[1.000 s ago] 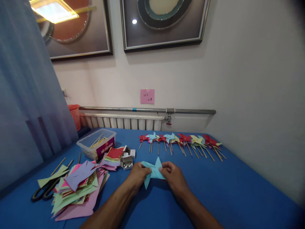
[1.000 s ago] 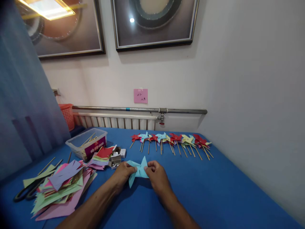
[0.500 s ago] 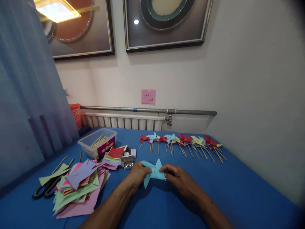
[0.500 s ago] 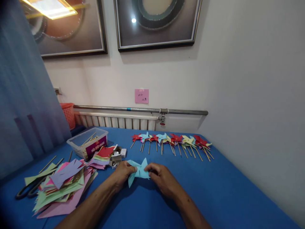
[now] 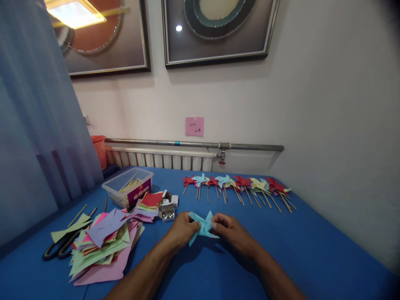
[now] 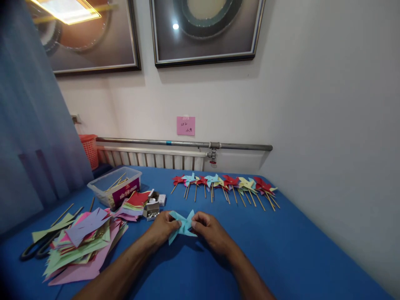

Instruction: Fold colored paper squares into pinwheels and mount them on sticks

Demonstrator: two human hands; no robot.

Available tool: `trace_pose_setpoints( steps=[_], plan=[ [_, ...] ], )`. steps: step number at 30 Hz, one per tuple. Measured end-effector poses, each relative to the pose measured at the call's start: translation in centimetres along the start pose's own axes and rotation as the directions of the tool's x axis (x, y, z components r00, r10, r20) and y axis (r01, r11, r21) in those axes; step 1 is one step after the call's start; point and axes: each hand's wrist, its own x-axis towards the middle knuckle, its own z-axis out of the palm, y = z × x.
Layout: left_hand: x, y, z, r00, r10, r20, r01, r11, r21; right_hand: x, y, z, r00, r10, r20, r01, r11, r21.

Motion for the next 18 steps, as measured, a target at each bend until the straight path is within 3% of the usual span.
trace_pose_setpoints(
  steps=[6, 18],
  plan=[
    [-0.1, 0.2, 0.0, 1.000, 0.010, 0.007, -0.010, 0.999, -0.048, 0.2, 0.5, 0.5, 0.999, -0.036, 0.012, 0.035, 0.998, 0.051],
    [-0.2, 0.1, 0.6, 0.999, 0.023, -0.028, -0.024, 0.998, -0.057, 0.5, 0.7, 1.8, 0.989, -0.091, -0.118, 0.073, 0.986, -0.153]
  ],
)
